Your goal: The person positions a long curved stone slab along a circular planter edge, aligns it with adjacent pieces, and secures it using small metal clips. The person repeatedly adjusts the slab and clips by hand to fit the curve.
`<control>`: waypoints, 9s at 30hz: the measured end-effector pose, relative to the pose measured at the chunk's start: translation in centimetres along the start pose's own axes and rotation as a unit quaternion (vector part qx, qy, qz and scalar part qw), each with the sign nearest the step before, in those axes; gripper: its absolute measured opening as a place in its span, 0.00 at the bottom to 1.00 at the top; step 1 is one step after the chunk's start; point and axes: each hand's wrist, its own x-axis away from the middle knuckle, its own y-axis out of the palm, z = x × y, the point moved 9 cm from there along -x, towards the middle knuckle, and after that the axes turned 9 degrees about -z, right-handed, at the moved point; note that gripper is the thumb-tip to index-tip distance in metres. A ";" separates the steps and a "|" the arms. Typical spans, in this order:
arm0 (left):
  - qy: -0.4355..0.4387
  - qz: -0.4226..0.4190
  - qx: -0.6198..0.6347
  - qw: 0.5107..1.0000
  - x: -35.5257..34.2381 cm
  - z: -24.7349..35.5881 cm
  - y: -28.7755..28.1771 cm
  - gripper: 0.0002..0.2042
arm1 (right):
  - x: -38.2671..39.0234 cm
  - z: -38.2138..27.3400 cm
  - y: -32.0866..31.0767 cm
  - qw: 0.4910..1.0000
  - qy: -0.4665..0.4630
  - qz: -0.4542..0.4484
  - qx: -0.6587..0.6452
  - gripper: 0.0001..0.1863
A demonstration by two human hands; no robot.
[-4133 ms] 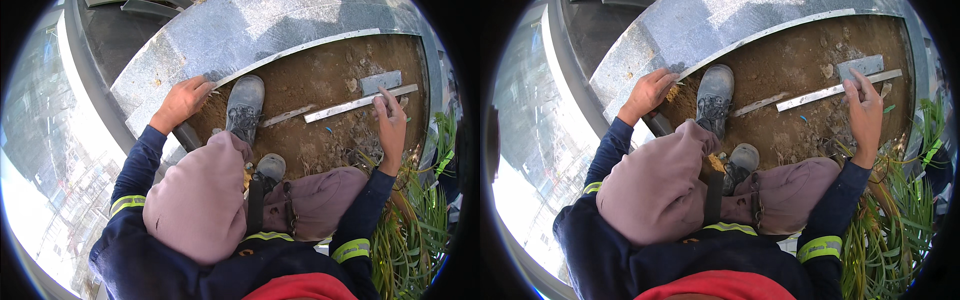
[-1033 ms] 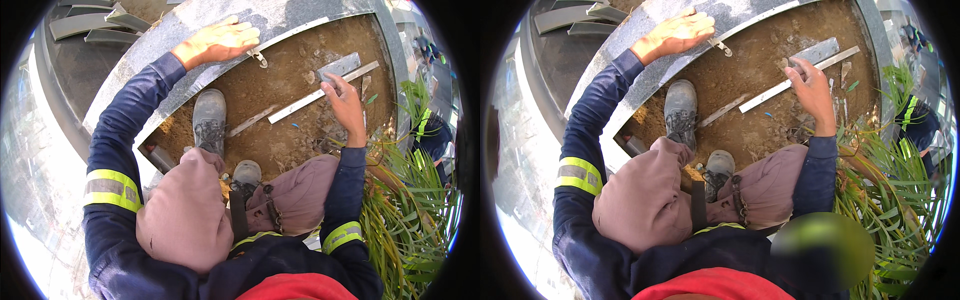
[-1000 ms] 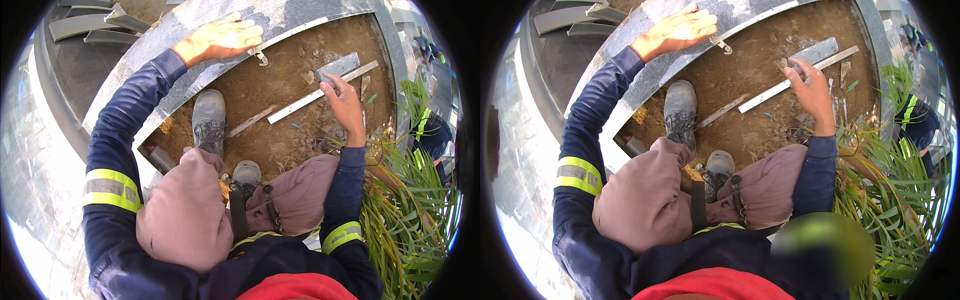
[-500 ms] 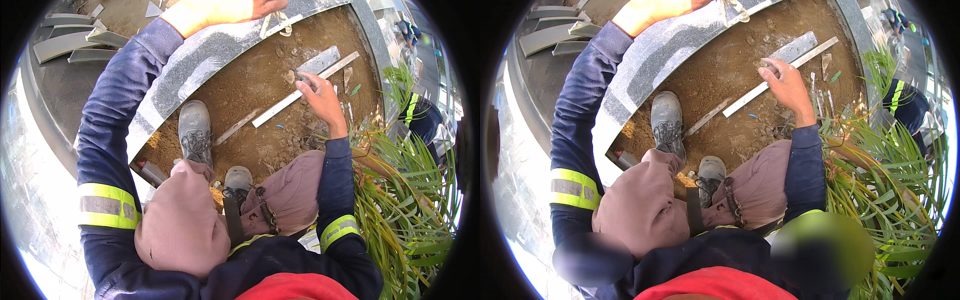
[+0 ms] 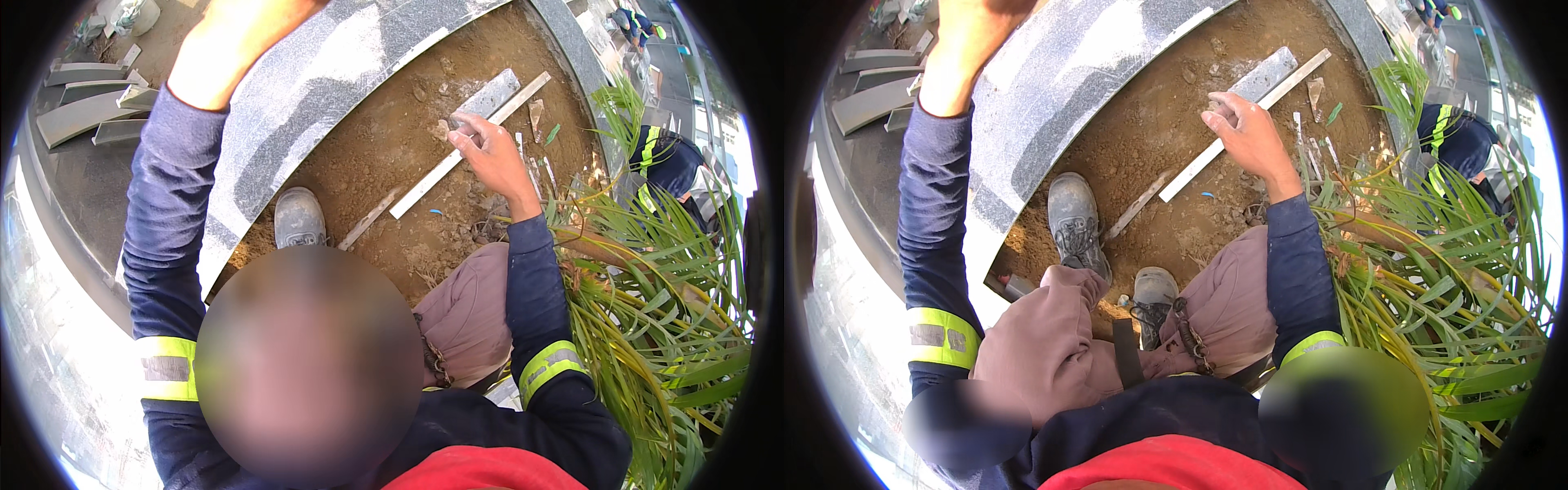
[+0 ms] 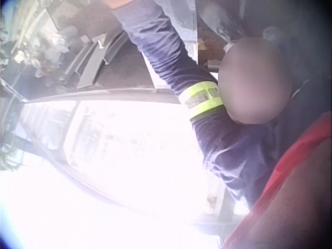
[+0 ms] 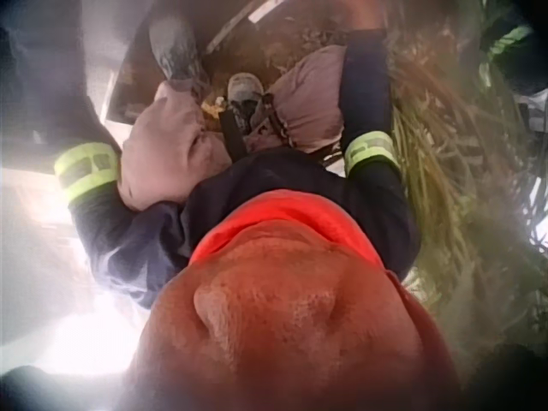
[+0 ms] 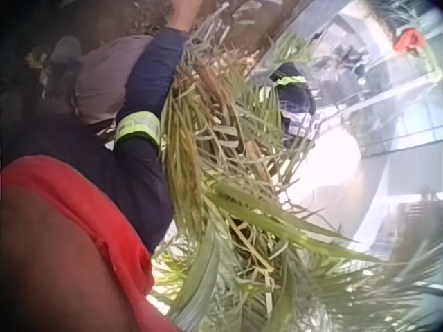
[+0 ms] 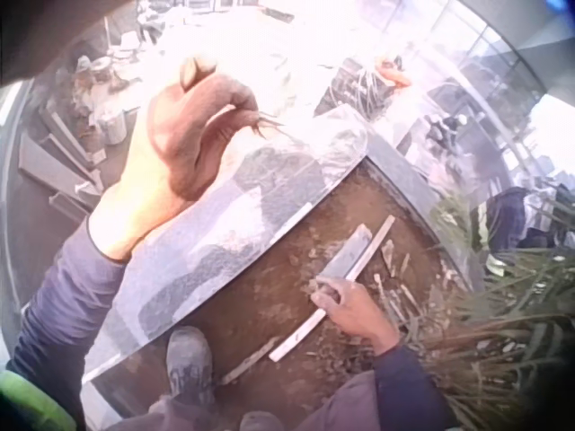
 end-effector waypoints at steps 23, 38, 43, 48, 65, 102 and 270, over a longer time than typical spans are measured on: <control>-0.490 -0.054 0.639 0.591 15.7 12.6 14.5 0.19 | 1.6 -4.9 0.3 0.963 -0.076 0.067 -0.249 0.14; -0.549 0.059 0.753 0.358 15.8 14.0 15.5 0.20 | 2.0 -8.3 3.2 0.971 -0.207 -0.037 -0.113 0.25; -0.470 0.099 0.679 0.555 17.0 3.2 10.3 0.20 | 3.1 -9.3 -0.8 0.920 -0.200 0.011 -0.336 0.38; -0.358 -0.215 -0.372 0.829 22.0 -20.7 -9.4 0.20 | 2.4 -5.6 -2.1 0.962 -0.094 0.081 -0.243 0.29; -0.163 -0.321 0.089 0.929 14.6 0.4 20.8 0.10 | 3.3 -5.5 -4.1 0.950 -0.089 0.127 -0.270 0.24; -0.095 -0.351 0.061 0.929 13.6 -2.5 25.0 0.19 | 5.3 -5.1 -6.6 0.971 -0.091 0.204 -0.088 0.23; -0.177 -0.098 0.295 0.934 6.3 8.5 13.7 0.13 | -1.1 -3.3 0.1 0.847 -0.079 0.001 -0.526 0.16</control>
